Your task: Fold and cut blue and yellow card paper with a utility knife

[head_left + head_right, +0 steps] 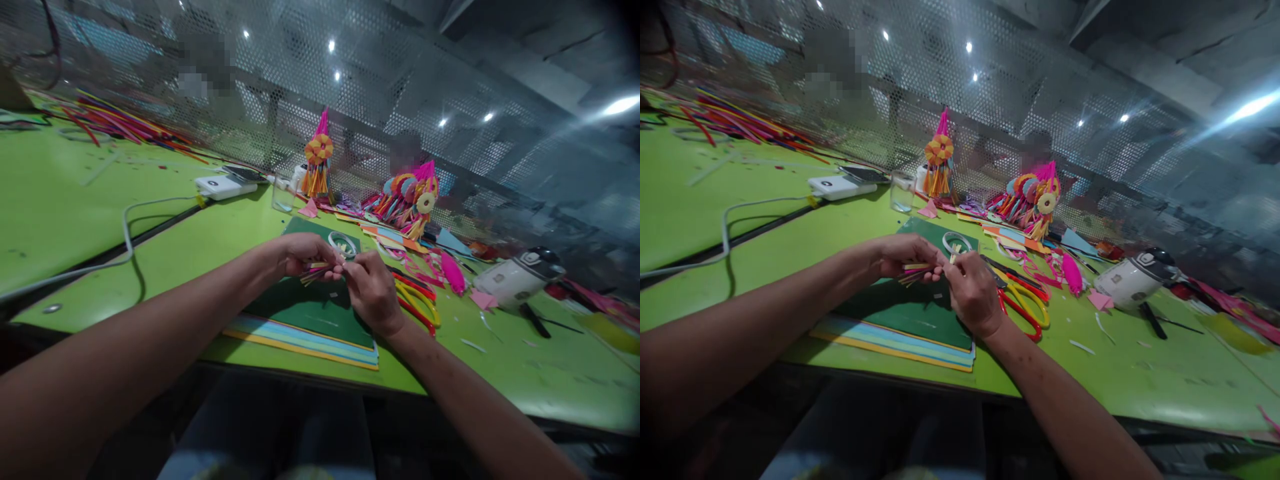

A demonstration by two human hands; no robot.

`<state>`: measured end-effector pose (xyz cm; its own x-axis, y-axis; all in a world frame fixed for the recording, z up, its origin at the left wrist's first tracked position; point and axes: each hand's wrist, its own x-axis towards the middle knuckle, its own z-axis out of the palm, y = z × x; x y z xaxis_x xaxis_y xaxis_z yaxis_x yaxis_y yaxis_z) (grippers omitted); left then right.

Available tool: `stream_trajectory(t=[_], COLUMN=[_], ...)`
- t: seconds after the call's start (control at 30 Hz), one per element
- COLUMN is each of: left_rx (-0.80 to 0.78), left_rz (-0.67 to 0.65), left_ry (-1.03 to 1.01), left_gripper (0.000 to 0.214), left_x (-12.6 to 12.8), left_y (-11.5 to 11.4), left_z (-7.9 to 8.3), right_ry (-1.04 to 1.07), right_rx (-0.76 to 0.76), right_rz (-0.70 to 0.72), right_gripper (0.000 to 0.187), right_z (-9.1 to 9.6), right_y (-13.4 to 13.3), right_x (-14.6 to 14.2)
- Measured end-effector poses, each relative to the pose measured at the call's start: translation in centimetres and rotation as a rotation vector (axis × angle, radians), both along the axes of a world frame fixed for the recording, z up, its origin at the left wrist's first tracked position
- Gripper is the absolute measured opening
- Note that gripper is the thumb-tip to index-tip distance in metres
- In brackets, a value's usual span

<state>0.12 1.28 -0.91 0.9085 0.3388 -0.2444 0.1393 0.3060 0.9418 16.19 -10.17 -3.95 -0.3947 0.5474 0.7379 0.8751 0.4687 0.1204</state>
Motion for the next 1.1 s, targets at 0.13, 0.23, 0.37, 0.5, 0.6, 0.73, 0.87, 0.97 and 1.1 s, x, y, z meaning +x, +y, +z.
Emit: stream_trajectory(t=[0.13,0.23,0.37,0.5,0.6,0.73,0.87,0.97,1.1], left_rx=[-0.057,-0.03,0.065,0.171,0.234,0.286,0.315,0.31,0.34], left_rz=[0.023,0.027,0.068,0.098,0.1,0.121,0.165,0.172,0.184], left_ry=[-0.016,-0.016,0.002,0.029,0.033,0.024,0.021,-0.024,-0.054], left_gripper=[0.008,0.007,0.005,0.005,0.008,0.01,0.006,0.011,0.011], left_x=[0.0,0.1,0.1,0.1,0.1,0.4,0.6,0.8,1.0], left_y=[0.2,0.0,-0.5,-0.8,-0.9,-1.0,-1.1,-1.0,-0.9], left_z=[-0.3,-0.2,-0.1,0.0,0.0,-0.2,-0.4,-0.7,-1.1], right_ry=[-0.015,-0.005,0.036,0.084,0.106,0.103,0.099,0.118,0.207], right_rx=[0.002,-0.009,-0.026,0.0,0.011,0.006,-0.003,-0.032,-0.089], right_rz=[0.03,0.055,0.092,0.133,0.141,0.125,0.119,0.124,0.122], right_gripper=[0.011,0.011,0.01,0.012,0.014,0.014,0.014,0.013,0.012], right_z=[-0.2,-0.3,-0.3,-0.3,-0.4,-0.6,-0.5,-0.5,-0.4], right_y=[0.1,0.1,0.0,0.0,0.1,0.2,0.2,0.1,0.1], right_x=[0.5,0.6,0.6,0.6,0.6,0.7,0.8,0.7,0.6])
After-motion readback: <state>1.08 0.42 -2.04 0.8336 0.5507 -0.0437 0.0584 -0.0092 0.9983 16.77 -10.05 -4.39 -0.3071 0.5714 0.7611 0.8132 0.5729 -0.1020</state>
